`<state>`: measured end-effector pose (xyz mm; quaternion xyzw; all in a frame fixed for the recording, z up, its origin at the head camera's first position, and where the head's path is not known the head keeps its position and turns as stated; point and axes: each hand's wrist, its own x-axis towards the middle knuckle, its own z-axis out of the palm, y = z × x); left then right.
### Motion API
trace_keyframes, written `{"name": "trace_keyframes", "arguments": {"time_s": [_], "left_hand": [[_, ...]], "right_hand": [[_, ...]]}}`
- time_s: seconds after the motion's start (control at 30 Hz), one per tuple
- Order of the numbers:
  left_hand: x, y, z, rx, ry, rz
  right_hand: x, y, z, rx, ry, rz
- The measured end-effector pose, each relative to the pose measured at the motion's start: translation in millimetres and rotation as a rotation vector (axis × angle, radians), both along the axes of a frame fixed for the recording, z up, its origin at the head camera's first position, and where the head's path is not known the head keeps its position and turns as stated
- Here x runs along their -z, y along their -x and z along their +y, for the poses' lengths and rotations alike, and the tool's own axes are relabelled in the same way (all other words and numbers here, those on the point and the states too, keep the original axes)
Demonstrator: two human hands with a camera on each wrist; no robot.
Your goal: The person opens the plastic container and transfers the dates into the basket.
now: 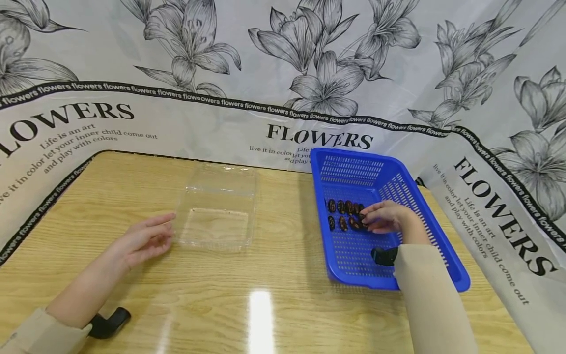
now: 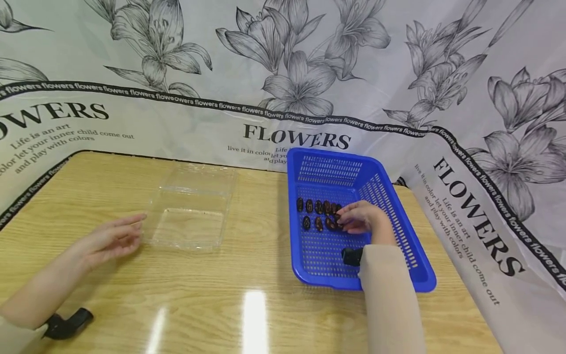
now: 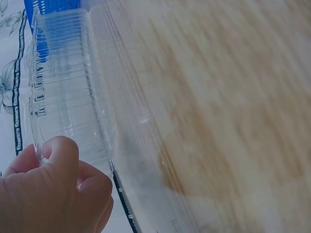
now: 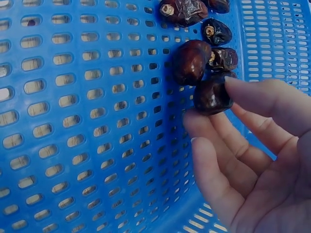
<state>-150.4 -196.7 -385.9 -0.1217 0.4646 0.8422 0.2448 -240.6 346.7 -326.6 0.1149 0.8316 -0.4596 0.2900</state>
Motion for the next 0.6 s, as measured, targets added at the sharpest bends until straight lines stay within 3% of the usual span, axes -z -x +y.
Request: {"name": "trace_keyframes", "arguments": {"time_s": [0.6], "left_hand": [[-0.3, 0.5, -1.3, 0.001, -0.019, 0.006]], "right_hand": [[4.7, -1.4, -4.8, -0.022, -0.121, -0.015]]}}
